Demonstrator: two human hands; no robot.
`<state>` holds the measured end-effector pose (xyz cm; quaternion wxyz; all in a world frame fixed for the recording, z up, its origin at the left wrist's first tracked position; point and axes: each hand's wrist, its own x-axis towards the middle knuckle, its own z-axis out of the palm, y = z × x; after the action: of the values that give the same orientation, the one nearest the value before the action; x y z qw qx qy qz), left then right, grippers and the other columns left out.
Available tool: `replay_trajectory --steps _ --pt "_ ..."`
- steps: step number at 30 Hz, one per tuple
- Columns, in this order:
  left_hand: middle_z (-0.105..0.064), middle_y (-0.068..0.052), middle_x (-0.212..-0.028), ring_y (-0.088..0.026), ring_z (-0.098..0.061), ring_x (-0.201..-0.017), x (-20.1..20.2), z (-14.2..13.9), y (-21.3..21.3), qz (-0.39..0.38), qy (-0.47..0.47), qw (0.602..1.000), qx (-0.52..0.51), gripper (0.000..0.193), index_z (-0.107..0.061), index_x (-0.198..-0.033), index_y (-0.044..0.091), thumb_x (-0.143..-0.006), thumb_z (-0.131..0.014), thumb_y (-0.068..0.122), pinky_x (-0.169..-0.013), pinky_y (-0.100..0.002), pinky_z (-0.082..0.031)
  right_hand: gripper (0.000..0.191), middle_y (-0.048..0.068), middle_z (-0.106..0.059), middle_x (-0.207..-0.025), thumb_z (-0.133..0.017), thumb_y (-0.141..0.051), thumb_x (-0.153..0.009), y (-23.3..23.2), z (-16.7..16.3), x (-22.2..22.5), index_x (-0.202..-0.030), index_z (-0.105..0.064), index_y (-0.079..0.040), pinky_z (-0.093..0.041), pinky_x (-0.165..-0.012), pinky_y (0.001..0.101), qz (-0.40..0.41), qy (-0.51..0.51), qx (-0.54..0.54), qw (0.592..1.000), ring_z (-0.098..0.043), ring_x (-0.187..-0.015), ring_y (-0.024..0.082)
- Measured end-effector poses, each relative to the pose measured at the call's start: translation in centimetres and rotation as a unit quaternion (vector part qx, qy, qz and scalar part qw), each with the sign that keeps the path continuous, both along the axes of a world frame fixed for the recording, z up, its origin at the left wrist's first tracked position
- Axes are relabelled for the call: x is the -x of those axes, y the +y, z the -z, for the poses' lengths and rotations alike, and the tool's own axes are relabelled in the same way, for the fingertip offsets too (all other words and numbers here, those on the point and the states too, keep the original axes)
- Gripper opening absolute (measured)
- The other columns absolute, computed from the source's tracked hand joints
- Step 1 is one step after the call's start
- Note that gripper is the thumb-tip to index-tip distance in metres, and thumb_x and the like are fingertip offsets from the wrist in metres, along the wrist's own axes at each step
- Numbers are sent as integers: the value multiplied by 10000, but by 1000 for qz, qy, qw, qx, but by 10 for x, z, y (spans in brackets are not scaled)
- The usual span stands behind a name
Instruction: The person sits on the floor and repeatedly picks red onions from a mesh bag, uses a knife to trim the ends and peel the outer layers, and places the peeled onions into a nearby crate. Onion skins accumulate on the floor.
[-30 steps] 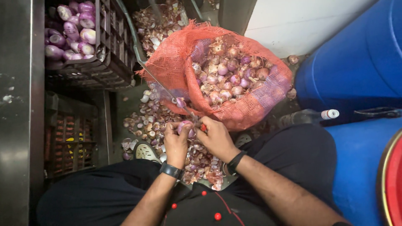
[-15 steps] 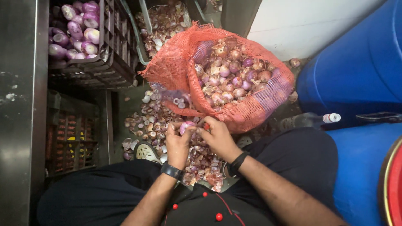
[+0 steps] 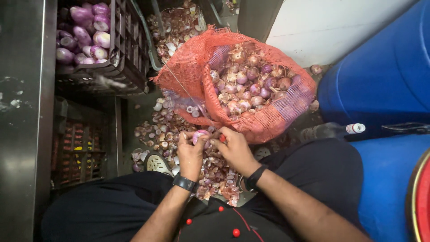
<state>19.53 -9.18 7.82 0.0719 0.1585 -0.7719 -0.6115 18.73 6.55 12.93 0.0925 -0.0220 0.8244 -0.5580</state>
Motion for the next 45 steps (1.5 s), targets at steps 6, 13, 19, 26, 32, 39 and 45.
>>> replay_trajectory --steps 6,13,19,26,32,39,45 --pt "-724 -78 -902 -128 -658 -781 0 -3 9 42 24 997 -57 293 -625 -994 8 -823 -812 156 -709 -276 -567 185 64 -721 -746 -650 -181 -928 12 2 13 -991 -680 -10 -538 -642 297 73 55 53 994 -686 -688 118" --pt "-722 -66 -981 -113 -680 -830 3 -10 2 79 3 971 -227 220 -664 -1080 3 -883 -732 73 -747 -281 -598 241 80 -684 -729 -708 -200 -895 12 5 11 -1053 -721 -18 -522 -650 314 10 38 30 999 -643 -689 149" --pt "-722 -42 -1051 -111 -674 -905 1 -35 7 151 -1 965 -216 407 -668 -1218 40 -823 -767 52 -792 -269 -576 234 45 -717 -797 -680 -232 -942 21 16 20 -1054 -707 -29 -540 -693 295 79 -4 57 995 -675 -748 121" --pt "-638 -62 -1117 -191 -648 -1038 1 -66 -13 159 169 966 117 489 -670 -1155 27 -732 -898 118 -909 -332 -545 267 25 -667 -807 -593 -262 -1012 18 17 11 -1114 -611 -16 -469 -556 275 46 -35 92 994 -577 -624 131" --pt "-613 -33 -1343 -122 -647 -1084 4 -98 -48 219 37 945 -239 660 -504 -1474 79 -850 -715 51 -801 -292 -603 282 -4 -643 -728 -556 -281 -1023 33 -1 14 -1091 -686 -41 -424 -486 236 -29 -64 191 979 -556 -546 86" --pt "-611 -67 -1352 -171 -644 -1069 -17 -91 -42 316 30 848 -424 666 -430 -1544 60 -927 -678 24 -786 -313 -589 403 117 -713 -995 -696 -291 -963 29 -39 -6 -1211 -647 23 -527 -765 402 -118 266 78 954 -689 -910 245" --pt "-643 -74 -1300 -196 -652 -1144 -26 -72 -28 298 -2 808 -508 517 -498 -1428 29 -950 -694 47 -854 -370 -588 383 167 -668 -833 -680 -346 -947 28 -53 -15 -1160 -701 -28 -500 -701 423 -107 272 -25 956 -660 -784 349"
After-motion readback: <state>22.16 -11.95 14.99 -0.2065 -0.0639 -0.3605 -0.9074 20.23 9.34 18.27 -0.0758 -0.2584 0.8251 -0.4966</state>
